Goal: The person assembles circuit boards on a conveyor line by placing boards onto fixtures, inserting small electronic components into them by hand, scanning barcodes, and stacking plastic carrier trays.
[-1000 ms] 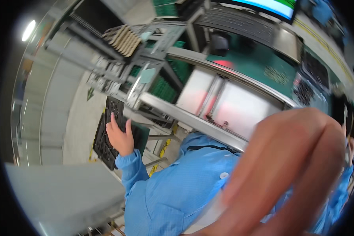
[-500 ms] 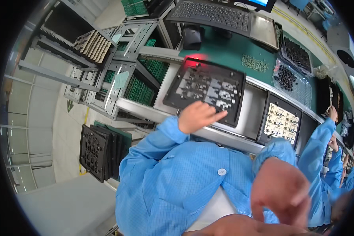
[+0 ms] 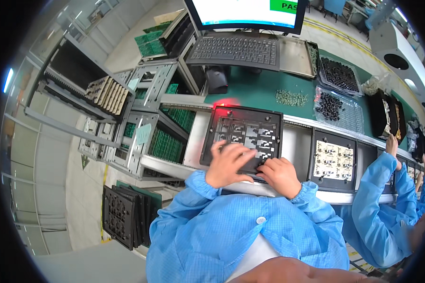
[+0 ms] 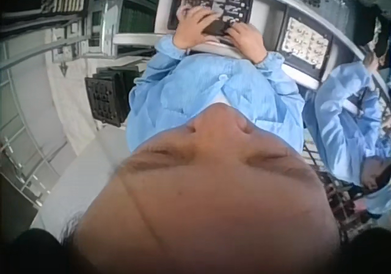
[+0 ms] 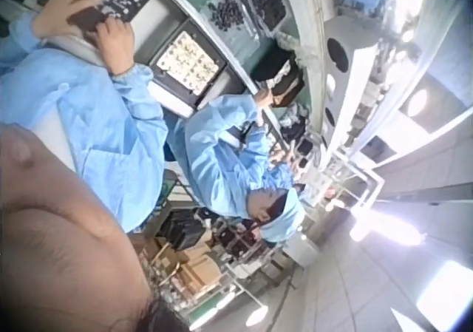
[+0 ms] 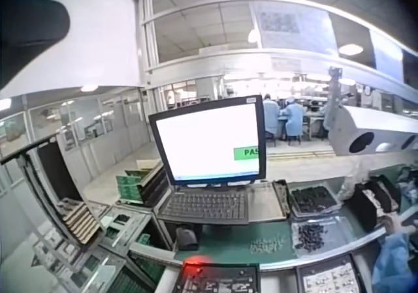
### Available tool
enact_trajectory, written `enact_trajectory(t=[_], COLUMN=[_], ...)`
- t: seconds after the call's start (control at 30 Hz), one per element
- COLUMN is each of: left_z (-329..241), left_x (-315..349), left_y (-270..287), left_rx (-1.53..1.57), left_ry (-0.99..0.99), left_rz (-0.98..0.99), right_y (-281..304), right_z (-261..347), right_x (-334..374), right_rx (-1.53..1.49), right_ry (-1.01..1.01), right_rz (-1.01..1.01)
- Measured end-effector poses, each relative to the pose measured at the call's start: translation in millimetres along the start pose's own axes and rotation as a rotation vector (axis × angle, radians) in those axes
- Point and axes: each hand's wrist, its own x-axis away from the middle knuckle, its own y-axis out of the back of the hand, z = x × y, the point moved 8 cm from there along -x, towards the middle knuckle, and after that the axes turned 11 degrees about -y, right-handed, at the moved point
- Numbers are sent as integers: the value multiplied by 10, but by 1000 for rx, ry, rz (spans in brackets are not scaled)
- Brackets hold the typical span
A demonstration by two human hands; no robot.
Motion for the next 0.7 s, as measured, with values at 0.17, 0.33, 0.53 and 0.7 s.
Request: enact_trajectory(t=[0.17,0.33,0.53,0.7], left_z=[898,983,1027,1022], left_x=[755,1094,960,923], left_y=[74,-367,-278,-179], left_rx=[-350,-226,-154,-242], left_ry=[695,623,646,665], left_rz=[-71,186,155,132], right_y=[-166,-357,-63,-1026], right_z=[7,63,-473,-1263], right_x=[140,265,258,502], right_rx=[-32,-132,-209,-903], right_ry=[47,104,-589,-840], right_rz=[-6,22,-369,142])
